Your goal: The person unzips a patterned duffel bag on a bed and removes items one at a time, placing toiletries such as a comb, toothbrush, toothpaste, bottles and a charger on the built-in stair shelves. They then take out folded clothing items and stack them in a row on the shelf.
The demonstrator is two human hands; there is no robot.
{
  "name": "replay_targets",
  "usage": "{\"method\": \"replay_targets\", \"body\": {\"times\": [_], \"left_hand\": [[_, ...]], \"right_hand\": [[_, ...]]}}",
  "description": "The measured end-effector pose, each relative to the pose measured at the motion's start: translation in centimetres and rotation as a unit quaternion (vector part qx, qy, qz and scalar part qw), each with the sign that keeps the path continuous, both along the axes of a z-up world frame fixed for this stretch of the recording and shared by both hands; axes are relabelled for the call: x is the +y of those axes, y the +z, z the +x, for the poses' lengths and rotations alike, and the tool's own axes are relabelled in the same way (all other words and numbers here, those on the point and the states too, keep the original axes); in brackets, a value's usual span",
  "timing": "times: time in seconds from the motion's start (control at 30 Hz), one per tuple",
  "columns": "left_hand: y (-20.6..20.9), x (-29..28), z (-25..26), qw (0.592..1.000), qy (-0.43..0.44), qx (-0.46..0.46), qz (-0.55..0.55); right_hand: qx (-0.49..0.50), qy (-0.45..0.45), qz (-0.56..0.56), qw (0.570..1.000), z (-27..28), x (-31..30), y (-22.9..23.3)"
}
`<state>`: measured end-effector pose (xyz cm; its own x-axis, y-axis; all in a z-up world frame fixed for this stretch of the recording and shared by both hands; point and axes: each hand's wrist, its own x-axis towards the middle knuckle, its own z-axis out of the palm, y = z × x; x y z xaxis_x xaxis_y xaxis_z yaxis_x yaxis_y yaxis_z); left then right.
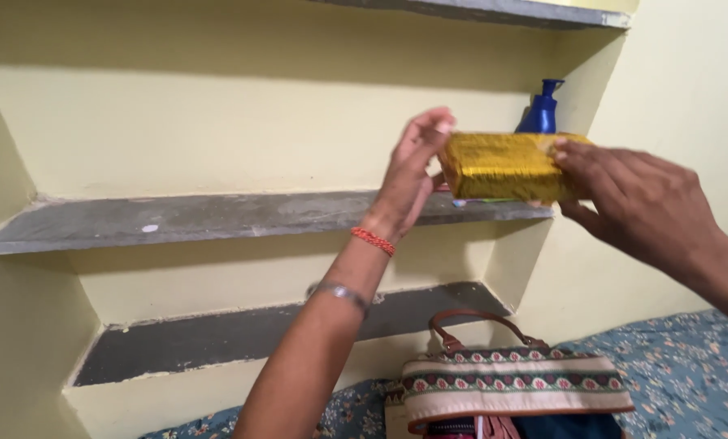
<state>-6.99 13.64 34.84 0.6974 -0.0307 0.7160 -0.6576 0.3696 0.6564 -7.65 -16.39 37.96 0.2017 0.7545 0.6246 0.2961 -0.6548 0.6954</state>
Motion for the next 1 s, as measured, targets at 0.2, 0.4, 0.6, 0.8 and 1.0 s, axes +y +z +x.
{"method": "replay_targets", "body": {"times": [0.2,0.4,0.6,0.8,1.0], "left_hand": [[3.0,3.2,-1.8,0.982,0.097,-0.106,-0.121],[3.5,5.9,-2.2,0.971,0.186,-0.096,-0.117],[6.5,8.1,-1.6,0.694,0.650,-0.242,0.191],[17.2,12.2,-0.6,0.439,0.782,-0.326,0.298],[23.6,14.4,0.9,0.357,0.736,-0.348,0.457]], "right_hand": [[-0.042,0.090,0.035,0.994,1.6,5.5,7.3],[-0.126,0.216,0.067,0.966,4.0,11.0,15.3],[-0.101,0.225,0.087,0.965,8.2,16.3,19.2],[-0.049,0.251,0.182,0.949,11.9,20.3,19.6],[-0.001,0.246,0.223,0.943,12.6,24.6,20.5]]}}
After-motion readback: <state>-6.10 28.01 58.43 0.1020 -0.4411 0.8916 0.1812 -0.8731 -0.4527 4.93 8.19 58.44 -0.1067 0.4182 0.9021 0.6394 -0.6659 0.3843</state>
